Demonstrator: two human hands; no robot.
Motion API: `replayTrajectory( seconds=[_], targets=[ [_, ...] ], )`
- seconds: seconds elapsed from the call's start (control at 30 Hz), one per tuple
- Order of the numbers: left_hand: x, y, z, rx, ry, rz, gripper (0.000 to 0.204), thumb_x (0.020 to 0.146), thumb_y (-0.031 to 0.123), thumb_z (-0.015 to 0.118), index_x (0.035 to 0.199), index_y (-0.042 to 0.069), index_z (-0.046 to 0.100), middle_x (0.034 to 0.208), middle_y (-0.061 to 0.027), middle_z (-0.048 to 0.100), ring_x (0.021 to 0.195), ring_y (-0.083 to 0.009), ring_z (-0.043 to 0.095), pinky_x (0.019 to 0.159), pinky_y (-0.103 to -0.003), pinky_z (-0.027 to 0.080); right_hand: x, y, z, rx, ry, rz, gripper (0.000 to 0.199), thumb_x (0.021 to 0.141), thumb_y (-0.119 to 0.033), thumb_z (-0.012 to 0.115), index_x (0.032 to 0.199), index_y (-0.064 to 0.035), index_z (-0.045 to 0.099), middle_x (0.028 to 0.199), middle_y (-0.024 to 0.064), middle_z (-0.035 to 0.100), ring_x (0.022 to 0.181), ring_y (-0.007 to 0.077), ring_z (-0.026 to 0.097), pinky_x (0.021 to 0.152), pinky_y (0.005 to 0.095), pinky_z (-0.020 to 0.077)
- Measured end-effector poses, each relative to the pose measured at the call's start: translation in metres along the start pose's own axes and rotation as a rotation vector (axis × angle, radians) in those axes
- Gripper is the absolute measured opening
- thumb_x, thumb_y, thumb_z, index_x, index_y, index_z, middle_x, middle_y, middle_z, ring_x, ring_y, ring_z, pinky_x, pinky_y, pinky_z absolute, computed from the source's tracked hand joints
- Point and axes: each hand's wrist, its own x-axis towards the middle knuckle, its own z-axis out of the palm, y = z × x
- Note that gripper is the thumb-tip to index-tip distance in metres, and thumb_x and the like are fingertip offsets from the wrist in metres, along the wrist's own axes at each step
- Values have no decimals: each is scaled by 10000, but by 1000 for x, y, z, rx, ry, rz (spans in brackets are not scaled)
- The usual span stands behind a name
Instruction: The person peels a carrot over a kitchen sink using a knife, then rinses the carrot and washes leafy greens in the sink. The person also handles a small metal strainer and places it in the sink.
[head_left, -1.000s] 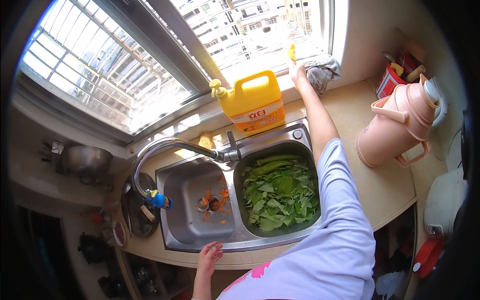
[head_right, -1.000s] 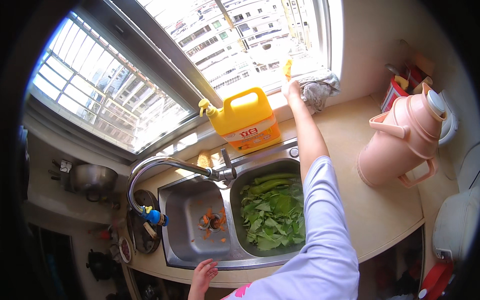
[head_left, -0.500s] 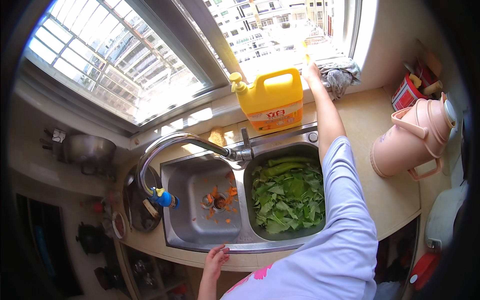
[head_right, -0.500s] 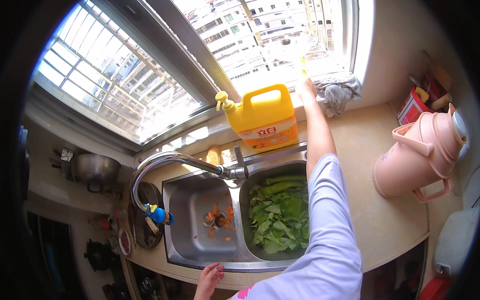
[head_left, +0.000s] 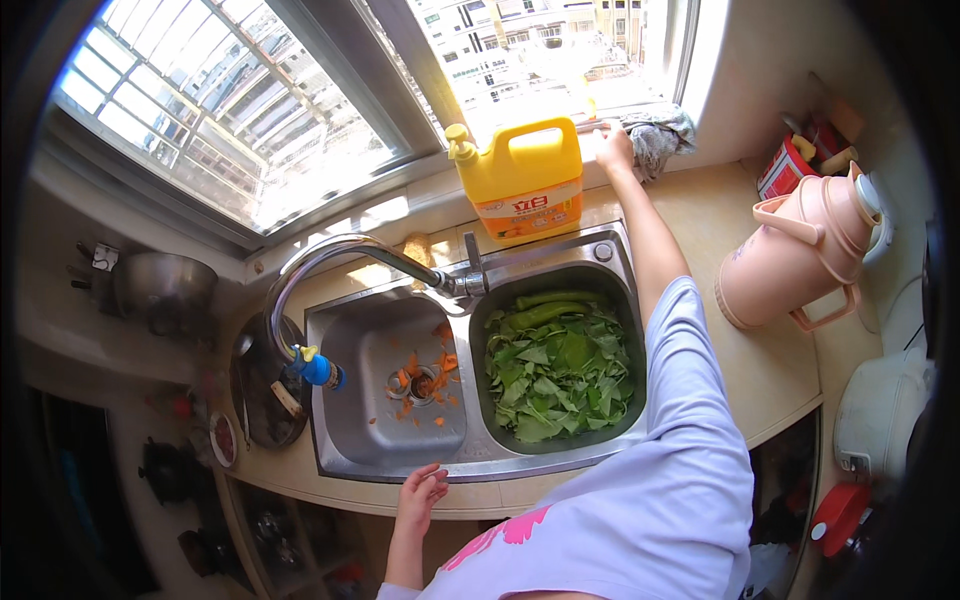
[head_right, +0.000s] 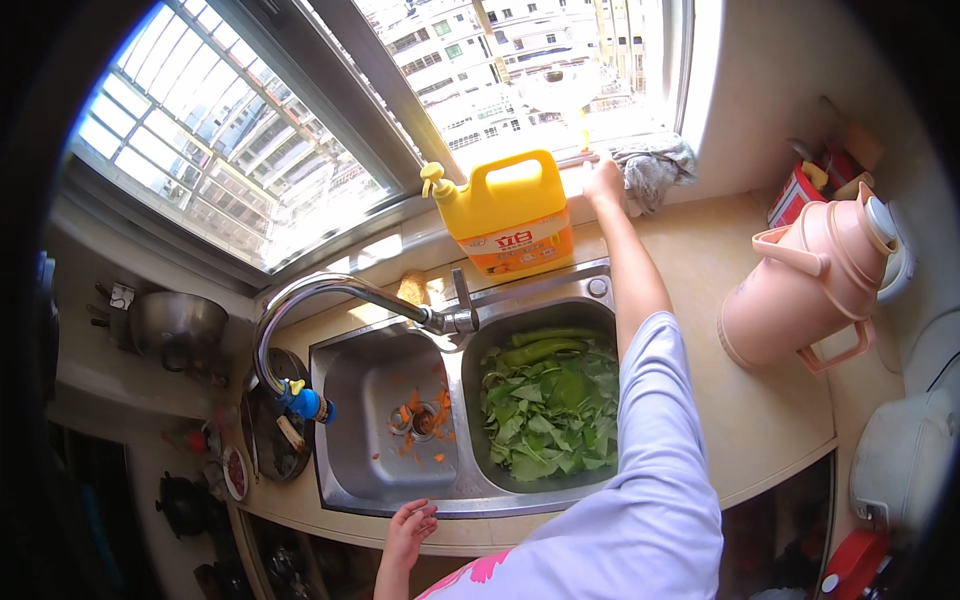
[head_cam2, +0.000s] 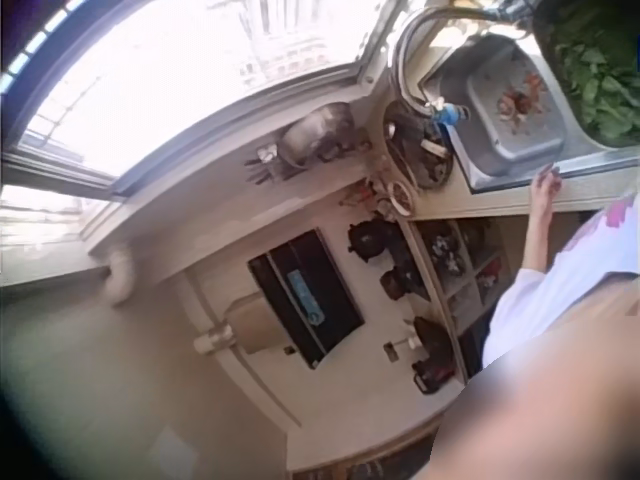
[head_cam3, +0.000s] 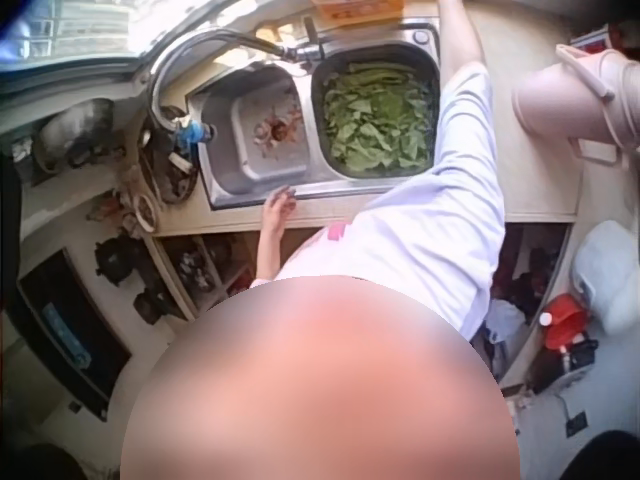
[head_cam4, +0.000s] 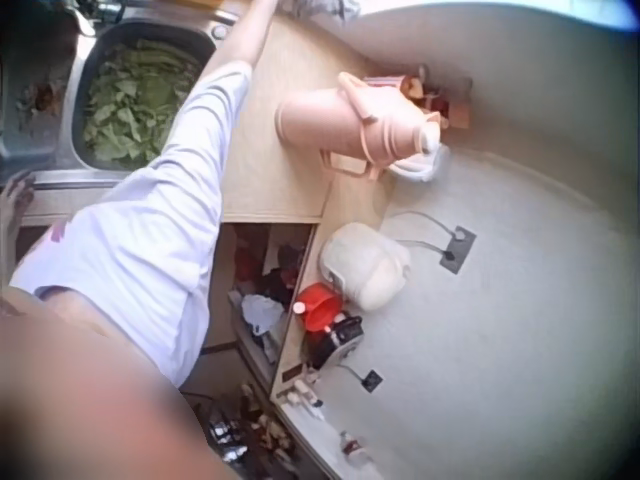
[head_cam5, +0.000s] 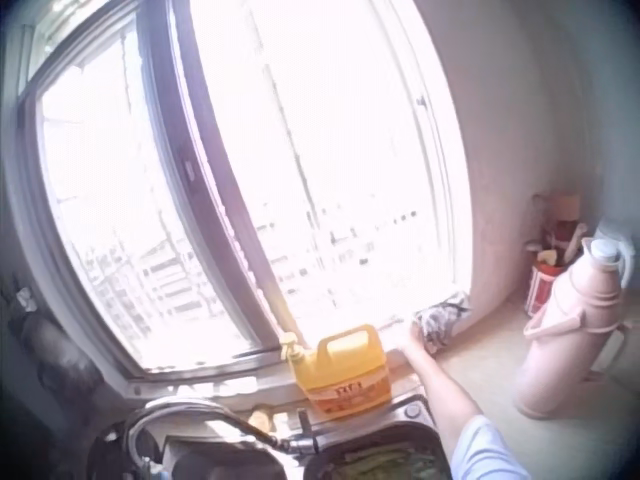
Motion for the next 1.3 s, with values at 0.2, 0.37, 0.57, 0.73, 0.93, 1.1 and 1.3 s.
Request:
replayTrajectory(
  seconds=[0.2,0.37,0.57,0.73,0.93,1.1,1.3],
  targets=[
    [0,4,3,-1,-48,51,277,889,108,542,1158,41,546,1091,-117,616,832,-135,603,805,-287,502,-57,15,-26,161,-85,-7,210,776,-158,580,938,-37,640,820,115,675,757,213,658,715,333,500],
    [-1,17,-7,68,-52,127,255,894,101,528,1142,47,556,1070,-92,623,834,-113,599,785,-261,484,-130,8,-65,371,-335,41,207,838,-70,546,1020,17,592,839,76,627,736,140,613,675,259,480],
    [11,20,-54,195,33,240,263,886,137,550,1137,57,558,1080,-61,611,836,-96,578,775,-257,478,-224,-19,-99,295,-796,57,175,830,-75,540,979,-14,609,798,46,633,747,107,601,611,242,454],
    [23,28,-94,246,71,247,272,875,134,560,1141,78,574,1068,-35,610,875,-86,558,755,-235,457,-303,-46,-101,207,-1023,36,174,838,-107,567,971,-10,624,775,46,647,669,85,578,579,246,463],
    [67,45,-151,463,25,312,293,844,109,580,1135,79,600,1022,-43,628,877,-107,574,746,-245,461,-393,-72,-103,124,-1045,39,181,838,-99,580,981,4,620,774,59,643,717,108,590,666,248,475],
    [170,69,-168,750,-12,546,321,783,117,599,1099,60,614,1062,-140,635,895,-226,636,778,-341,500,-466,-78,-95,107,-1012,94,171,835,-85,583,980,-1,618,778,54,639,689,97,580,660,247,472],
    [276,63,-143,1357,78,574,285,778,147,595,1048,63,631,1000,-167,641,942,-272,618,815,-390,491,-529,-104,-89,105,-928,189,178,839,-77,576,992,7,611,762,55,624,658,97,547,629,244,450]
  ],
)
